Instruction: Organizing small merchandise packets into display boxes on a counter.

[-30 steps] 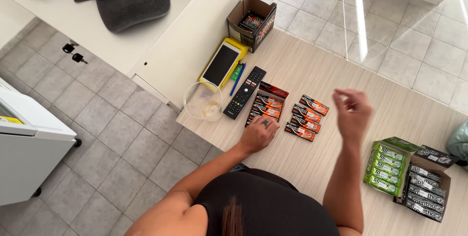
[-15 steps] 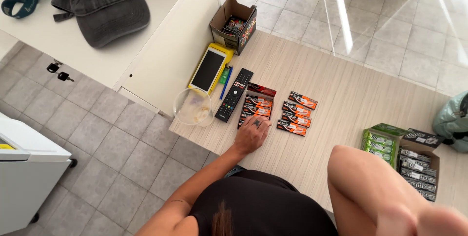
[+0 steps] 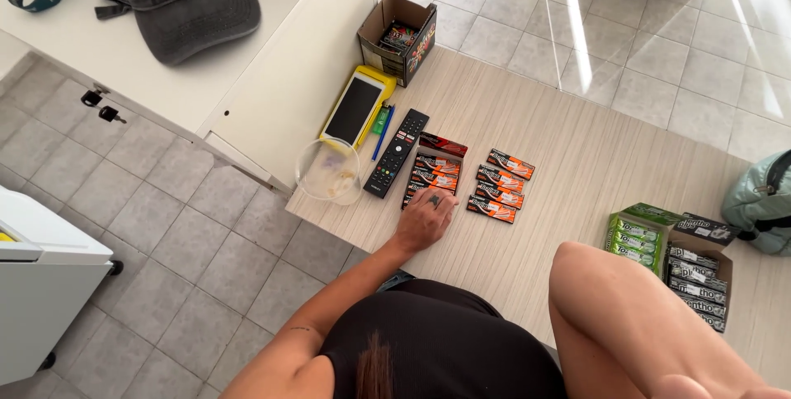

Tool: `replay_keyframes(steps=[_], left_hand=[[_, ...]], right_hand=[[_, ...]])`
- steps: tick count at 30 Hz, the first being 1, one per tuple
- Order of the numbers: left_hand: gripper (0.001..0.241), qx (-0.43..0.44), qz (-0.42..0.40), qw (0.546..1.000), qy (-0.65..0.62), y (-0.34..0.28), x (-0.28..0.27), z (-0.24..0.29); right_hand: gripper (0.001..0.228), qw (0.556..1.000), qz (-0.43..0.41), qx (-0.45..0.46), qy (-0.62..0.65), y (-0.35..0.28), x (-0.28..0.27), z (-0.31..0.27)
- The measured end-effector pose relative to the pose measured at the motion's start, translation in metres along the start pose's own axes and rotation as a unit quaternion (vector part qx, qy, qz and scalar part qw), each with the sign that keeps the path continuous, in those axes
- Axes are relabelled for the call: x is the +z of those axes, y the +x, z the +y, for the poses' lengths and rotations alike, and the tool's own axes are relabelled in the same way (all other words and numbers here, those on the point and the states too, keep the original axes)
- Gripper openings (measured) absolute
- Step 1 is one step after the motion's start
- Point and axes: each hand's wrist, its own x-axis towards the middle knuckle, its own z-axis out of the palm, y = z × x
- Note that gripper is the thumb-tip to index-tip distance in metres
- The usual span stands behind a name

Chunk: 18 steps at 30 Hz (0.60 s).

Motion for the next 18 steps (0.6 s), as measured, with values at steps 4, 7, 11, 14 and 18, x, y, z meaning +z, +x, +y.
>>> replay_keyframes(steps=[4, 7, 11, 14, 18], left_hand=[[0.011, 0.0, -0.005, 1.0, -0.002, 0.001, 0.0, -0.002], [0.011, -0.004, -0.001, 1.0, -0.002, 0.0, -0.003, 0.002], [0.01, 0.002, -0.003, 1.0, -0.003, -0.001, 0.0, -0.001], [0.009, 0.002, -0.007, 1.0, -0.002, 0.0, 0.0, -0.002], [0.011, -0.012, -0.019, 1.0, -0.017, -0.002, 0.001, -0.002]], right_hand=[[0.042, 0.998, -0.03, 0.016, -0.047, -0.039, 0.18, -0.131], [0.039, 0.995, -0.054, 0.023, -0.082, -0.069, 0.195, -0.15], [0.035, 0.986, -0.087, 0.041, -0.136, -0.095, 0.208, -0.157], [0.033, 0.977, -0.113, 0.055, -0.171, -0.115, 0.216, -0.161], [0.029, 0.963, -0.148, 0.059, -0.216, -0.148, 0.225, -0.158]])
